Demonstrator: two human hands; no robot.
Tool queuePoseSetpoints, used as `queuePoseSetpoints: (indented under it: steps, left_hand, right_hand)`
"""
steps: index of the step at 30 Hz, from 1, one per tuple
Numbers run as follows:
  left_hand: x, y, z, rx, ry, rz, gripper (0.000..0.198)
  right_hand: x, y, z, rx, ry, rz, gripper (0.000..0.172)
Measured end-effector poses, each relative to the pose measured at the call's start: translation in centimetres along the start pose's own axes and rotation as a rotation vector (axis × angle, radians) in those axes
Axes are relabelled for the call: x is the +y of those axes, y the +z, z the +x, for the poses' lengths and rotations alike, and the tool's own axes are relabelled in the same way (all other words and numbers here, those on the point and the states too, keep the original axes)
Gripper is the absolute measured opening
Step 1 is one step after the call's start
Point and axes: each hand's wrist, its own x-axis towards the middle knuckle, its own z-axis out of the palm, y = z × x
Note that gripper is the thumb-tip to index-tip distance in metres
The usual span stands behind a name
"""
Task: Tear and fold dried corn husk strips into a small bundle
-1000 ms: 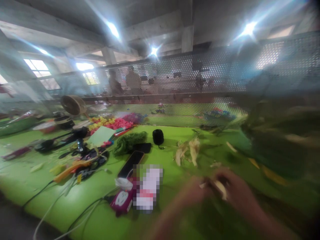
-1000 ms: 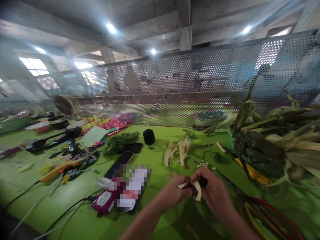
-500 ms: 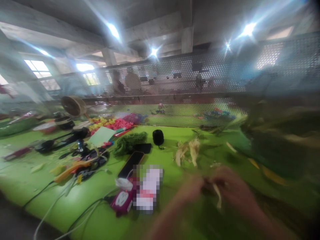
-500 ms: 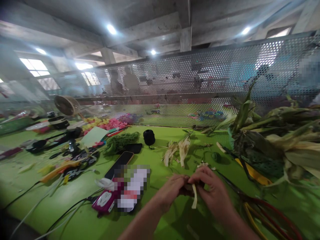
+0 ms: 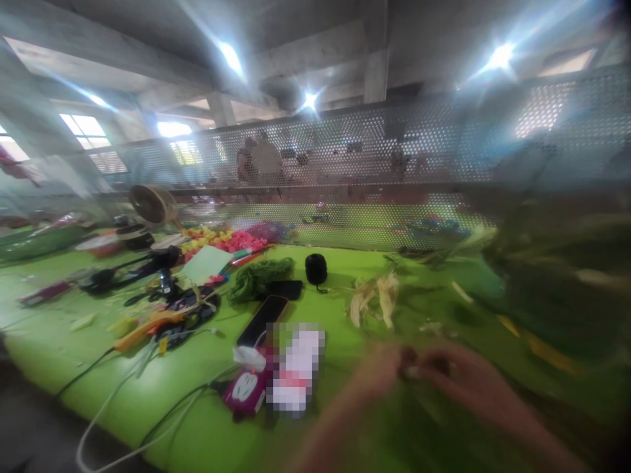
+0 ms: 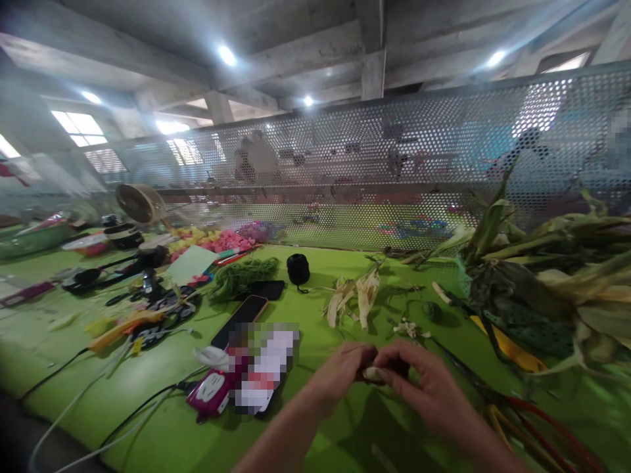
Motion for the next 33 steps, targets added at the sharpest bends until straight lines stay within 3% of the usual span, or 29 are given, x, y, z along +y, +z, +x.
queuePoseSetpoints:
  steps: [6,16,24,33]
  left_hand:
    - [0.6,-0.1,-0.1,-0.073,-0.003,0.151,0.026]
    - [1.3,0.0,-0.4,-0.065,0.005,0.261,0.032]
    - [1.7,-0.1,-0.5,-0.109,0.022,0.234,0.028]
    - [2.3,-0.4,-0.4,-0.143,-0.069,0.360,0.023]
  right_hand:
    - [-0.7,-0.4,0.5,0.039,0.104,0.031,0.021]
    - [-0.4,-0.6,0.7,0.099,0.060,0.025,0.014]
    - [1.7,-1.1,0.4,-0.036,-0.164,-0.082,0.026]
    - [1.5,-1.3,0.2,-0.192,-0.107,-0.001,0.022]
